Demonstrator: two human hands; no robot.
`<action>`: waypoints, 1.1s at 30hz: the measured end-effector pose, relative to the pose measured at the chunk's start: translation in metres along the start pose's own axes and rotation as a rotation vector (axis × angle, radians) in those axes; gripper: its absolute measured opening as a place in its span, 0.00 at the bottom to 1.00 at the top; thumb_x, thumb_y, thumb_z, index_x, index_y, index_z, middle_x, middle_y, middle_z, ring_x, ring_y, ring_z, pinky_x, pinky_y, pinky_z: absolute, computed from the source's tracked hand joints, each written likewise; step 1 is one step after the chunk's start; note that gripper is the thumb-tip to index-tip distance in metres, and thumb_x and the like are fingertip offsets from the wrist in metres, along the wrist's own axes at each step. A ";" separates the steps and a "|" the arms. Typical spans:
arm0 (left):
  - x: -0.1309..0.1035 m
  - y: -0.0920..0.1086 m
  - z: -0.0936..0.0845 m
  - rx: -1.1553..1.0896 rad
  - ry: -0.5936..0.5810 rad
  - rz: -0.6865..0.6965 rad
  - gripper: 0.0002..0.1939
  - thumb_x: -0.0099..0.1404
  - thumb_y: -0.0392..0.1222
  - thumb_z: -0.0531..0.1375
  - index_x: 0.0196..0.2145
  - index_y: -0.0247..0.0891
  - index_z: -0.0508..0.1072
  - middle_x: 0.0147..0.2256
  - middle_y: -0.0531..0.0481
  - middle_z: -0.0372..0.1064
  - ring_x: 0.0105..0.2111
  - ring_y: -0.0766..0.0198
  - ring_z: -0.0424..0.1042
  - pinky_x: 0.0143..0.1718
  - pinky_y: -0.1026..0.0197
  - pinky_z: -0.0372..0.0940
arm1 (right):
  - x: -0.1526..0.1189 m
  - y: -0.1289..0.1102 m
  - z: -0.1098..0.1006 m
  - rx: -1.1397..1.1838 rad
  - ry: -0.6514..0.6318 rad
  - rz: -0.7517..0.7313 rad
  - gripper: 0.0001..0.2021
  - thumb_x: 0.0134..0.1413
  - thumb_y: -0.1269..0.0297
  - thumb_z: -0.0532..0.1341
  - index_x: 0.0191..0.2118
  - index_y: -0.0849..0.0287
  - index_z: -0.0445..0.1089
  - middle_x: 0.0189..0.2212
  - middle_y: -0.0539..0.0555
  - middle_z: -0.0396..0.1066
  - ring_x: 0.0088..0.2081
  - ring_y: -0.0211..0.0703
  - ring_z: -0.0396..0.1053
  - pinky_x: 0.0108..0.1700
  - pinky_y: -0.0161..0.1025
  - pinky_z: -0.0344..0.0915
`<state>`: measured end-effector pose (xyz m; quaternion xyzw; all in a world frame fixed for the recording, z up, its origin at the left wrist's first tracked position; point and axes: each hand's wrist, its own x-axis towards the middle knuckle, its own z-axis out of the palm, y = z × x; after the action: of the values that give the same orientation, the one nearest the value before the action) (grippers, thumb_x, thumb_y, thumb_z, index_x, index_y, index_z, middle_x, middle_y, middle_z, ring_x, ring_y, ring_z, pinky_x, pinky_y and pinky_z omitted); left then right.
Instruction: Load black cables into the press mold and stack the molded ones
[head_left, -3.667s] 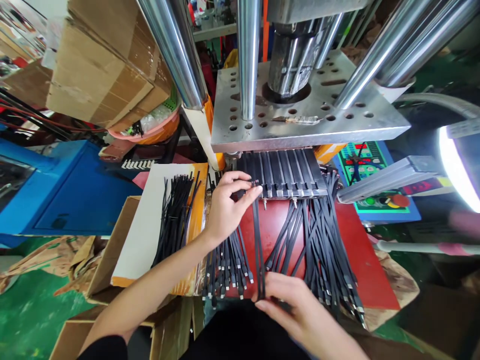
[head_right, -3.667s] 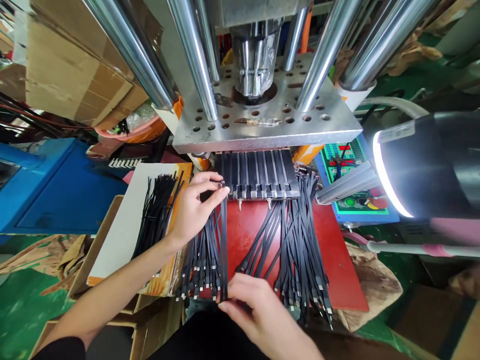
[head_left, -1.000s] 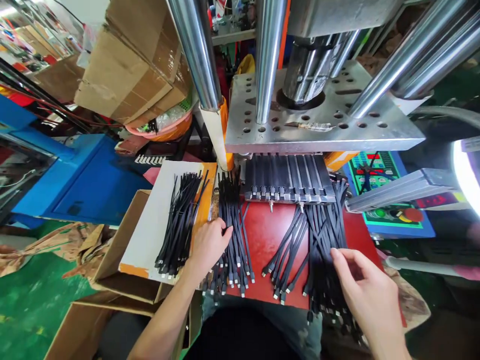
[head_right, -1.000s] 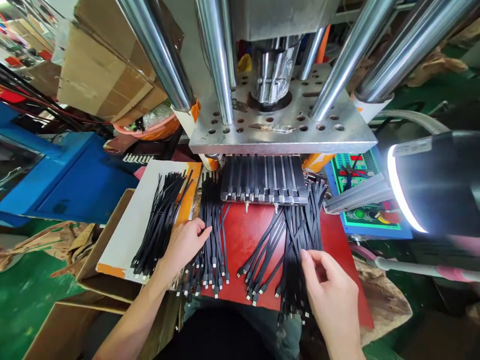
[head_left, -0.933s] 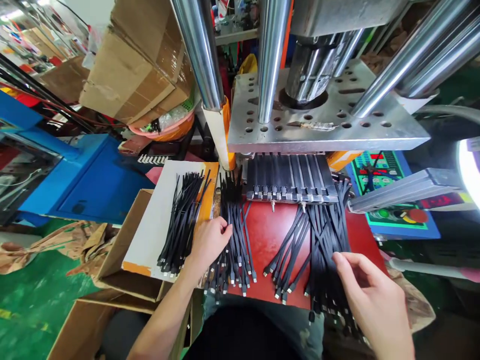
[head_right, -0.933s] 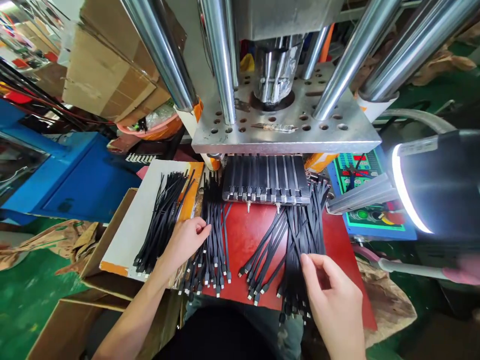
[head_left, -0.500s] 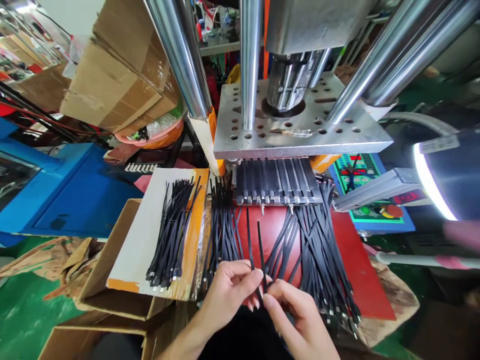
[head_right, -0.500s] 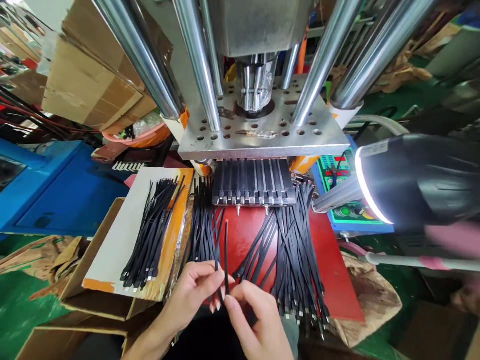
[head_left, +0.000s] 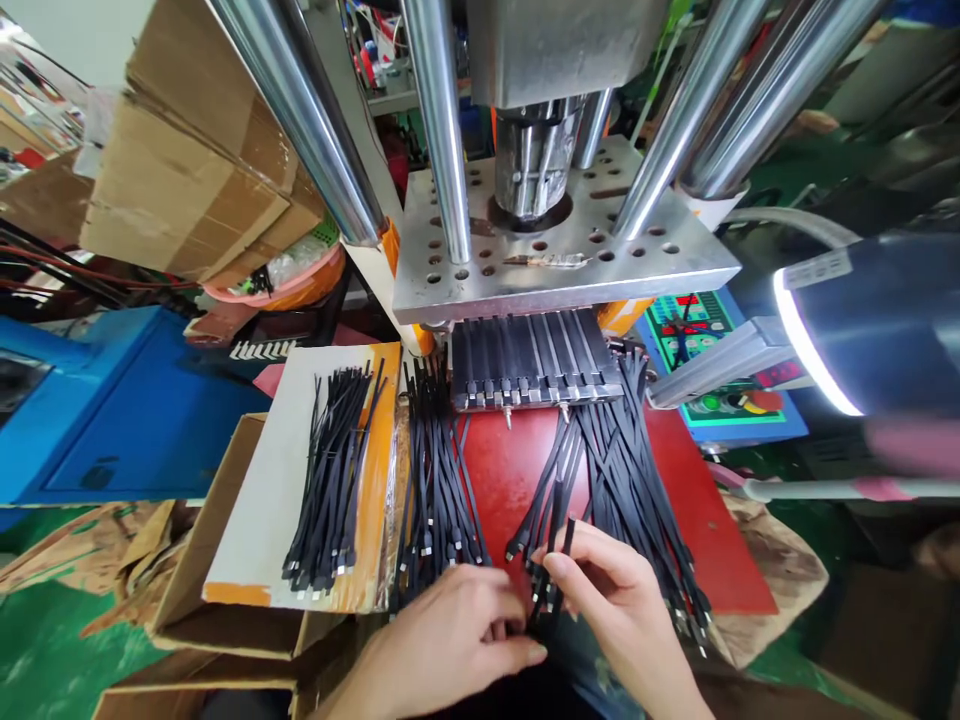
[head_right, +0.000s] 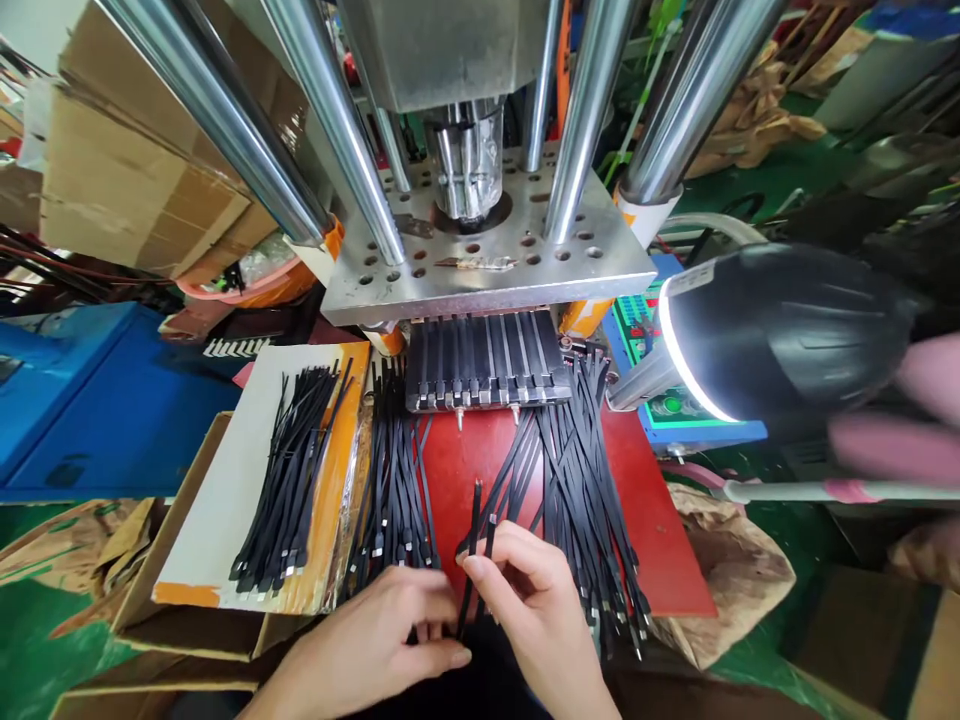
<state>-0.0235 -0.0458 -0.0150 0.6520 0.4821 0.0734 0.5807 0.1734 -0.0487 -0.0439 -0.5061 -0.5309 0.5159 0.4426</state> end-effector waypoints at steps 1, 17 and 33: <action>0.003 0.008 -0.007 -0.025 0.074 0.017 0.05 0.66 0.40 0.71 0.40 0.39 0.83 0.37 0.51 0.79 0.35 0.61 0.75 0.39 0.63 0.67 | -0.001 0.000 0.000 -0.021 -0.005 -0.030 0.23 0.71 0.49 0.65 0.25 0.57 0.76 0.23 0.51 0.70 0.24 0.38 0.66 0.26 0.34 0.62; 0.035 0.044 -0.037 -0.346 0.324 0.404 0.06 0.71 0.38 0.69 0.39 0.41 0.88 0.36 0.49 0.84 0.36 0.62 0.80 0.40 0.63 0.71 | 0.002 -0.008 -0.006 -0.090 0.145 -0.296 0.07 0.66 0.69 0.68 0.38 0.51 0.85 0.28 0.50 0.76 0.23 0.38 0.70 0.22 0.31 0.65; 0.040 0.052 -0.048 -0.149 0.398 0.519 0.06 0.71 0.35 0.66 0.38 0.36 0.86 0.34 0.48 0.81 0.34 0.63 0.78 0.38 0.63 0.71 | 0.011 -0.003 0.015 -0.096 0.098 -0.243 0.16 0.70 0.66 0.64 0.27 0.55 0.66 0.24 0.46 0.66 0.26 0.36 0.65 0.29 0.32 0.63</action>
<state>-0.0058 0.0232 0.0250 0.6817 0.3974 0.3796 0.4829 0.1574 -0.0389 -0.0430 -0.4832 -0.5902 0.4070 0.5024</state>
